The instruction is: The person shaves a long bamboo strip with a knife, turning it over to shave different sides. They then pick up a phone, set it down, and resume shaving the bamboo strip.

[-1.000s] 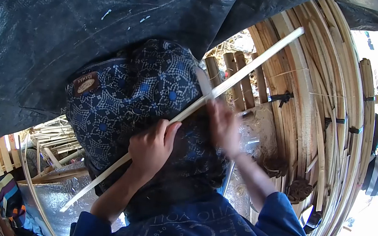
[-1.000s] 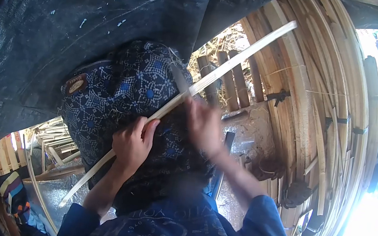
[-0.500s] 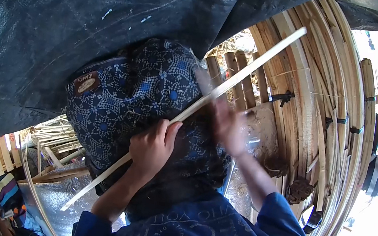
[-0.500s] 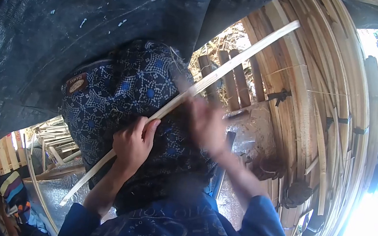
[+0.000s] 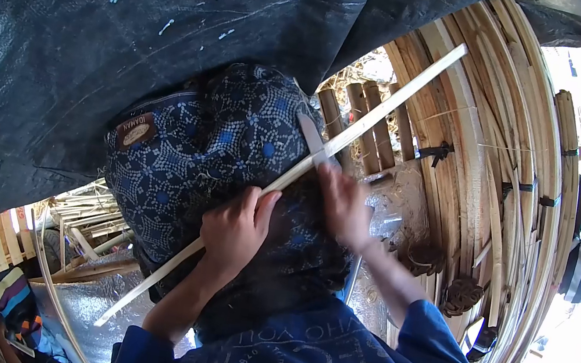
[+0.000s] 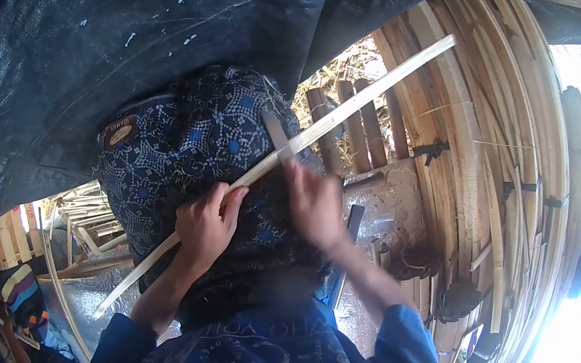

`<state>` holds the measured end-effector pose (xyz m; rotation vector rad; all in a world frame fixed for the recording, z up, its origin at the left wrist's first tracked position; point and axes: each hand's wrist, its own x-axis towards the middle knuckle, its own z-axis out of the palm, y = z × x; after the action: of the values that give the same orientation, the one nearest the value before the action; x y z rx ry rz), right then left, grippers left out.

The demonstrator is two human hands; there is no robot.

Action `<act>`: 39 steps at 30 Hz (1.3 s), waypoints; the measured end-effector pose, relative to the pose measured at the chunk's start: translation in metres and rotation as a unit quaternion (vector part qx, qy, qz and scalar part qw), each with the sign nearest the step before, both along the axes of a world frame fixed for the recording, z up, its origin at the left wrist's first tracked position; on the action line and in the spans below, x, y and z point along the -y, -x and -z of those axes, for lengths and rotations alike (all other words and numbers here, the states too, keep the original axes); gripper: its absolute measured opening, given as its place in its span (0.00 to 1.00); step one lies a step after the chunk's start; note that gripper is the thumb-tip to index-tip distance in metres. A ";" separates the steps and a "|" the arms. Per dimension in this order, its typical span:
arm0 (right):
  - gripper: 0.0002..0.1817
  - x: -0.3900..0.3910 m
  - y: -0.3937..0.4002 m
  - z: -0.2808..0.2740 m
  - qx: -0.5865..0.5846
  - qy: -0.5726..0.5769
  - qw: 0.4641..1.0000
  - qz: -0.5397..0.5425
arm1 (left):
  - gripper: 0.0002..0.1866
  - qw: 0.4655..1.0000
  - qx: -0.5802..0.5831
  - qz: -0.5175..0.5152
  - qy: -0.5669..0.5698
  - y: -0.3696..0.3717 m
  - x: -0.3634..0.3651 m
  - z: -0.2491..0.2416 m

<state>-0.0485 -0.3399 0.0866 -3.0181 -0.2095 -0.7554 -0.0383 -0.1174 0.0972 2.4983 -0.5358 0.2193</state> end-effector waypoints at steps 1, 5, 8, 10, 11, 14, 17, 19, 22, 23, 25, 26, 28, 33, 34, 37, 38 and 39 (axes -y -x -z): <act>0.21 -0.012 0.002 0.007 -0.066 -0.277 0.959 -0.010 | 0.14 1.000 0.010 -0.002 0.003 0.001 -0.001 0.002; 0.20 0.038 -0.019 -0.065 -0.255 -0.679 0.681 0.101 | 0.14 1.000 0.000 -0.001 -0.008 0.001 -0.002 0.002; 0.20 -0.022 0.017 0.024 -0.097 -0.360 0.928 0.005 | 0.13 1.000 0.019 -0.002 -0.006 0.000 -0.002 0.004; 0.25 -0.022 0.004 -0.031 -0.203 -0.528 0.820 0.083 | 0.12 1.000 0.018 -0.003 0.006 -0.002 0.000 0.003; 0.29 -0.002 -0.009 -0.045 -0.212 -0.534 0.805 0.149 | 0.12 1.000 0.010 -0.005 0.013 0.001 -0.001 0.002; 0.26 0.008 0.015 -0.003 -0.235 -0.455 0.854 0.085 | 0.11 1.000 0.007 -0.004 0.023 0.001 0.000 0.002; 0.19 -0.030 0.014 0.006 -0.161 -0.550 0.819 -0.018 | 0.11 1.000 0.009 -0.004 0.029 0.000 -0.003 0.003; 0.19 -0.003 -0.010 -0.048 -0.159 -0.633 0.736 0.181 | 0.12 1.000 -0.001 -0.007 0.026 0.001 -0.002 0.004; 0.22 -0.037 0.007 -0.004 -0.084 -0.527 0.843 0.072 | 0.13 0.999 -0.033 -0.001 0.014 0.000 -0.002 0.000; 0.25 -0.046 0.004 -0.006 -0.042 -0.463 0.885 0.014 | 0.15 0.998 -0.056 0.004 0.001 -0.003 -0.002 -0.003; 0.25 -0.035 0.001 -0.028 -0.077 -0.490 0.865 0.074 | 0.16 0.995 -0.097 0.013 0.013 -0.006 -0.005 -0.010; 0.25 -0.027 -0.006 -0.048 -0.117 -0.515 0.839 0.131 | 0.17 0.990 -0.141 0.017 0.025 -0.007 -0.006 -0.012; 0.22 0.001 -0.019 -0.048 -0.120 -0.491 0.834 0.220 | 0.18 0.985 -0.167 0.020 0.043 -0.009 -0.007 -0.013; 0.24 -0.018 0.003 -0.038 -0.178 -0.443 0.869 0.130 | 0.19 0.982 -0.176 0.034 0.054 -0.012 -0.009 -0.013; 0.25 -0.001 -0.004 -0.047 -0.162 -0.477 0.848 0.166 | 0.19 0.975 -0.211 0.028 0.058 -0.012 -0.008 -0.017; 0.25 -0.014 -0.007 -0.039 -0.124 -0.489 0.841 0.196 | 0.20 0.970 -0.236 0.023 0.052 -0.009 -0.008 -0.017; 0.24 -0.035 0.006 -0.030 -0.162 -0.443 0.866 0.164 | 0.20 0.976 -0.213 0.025 0.046 -0.012 -0.007 -0.017; 0.24 -0.045 0.014 -0.017 -0.199 -0.395 0.888 0.130 | 0.20 0.977 -0.207 0.027 0.048 -0.014 -0.007 -0.018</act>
<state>-0.0625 -0.2948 0.1039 -2.3331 0.4199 -0.1297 -0.0238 -0.1106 0.1150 2.3383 -0.4065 -0.2850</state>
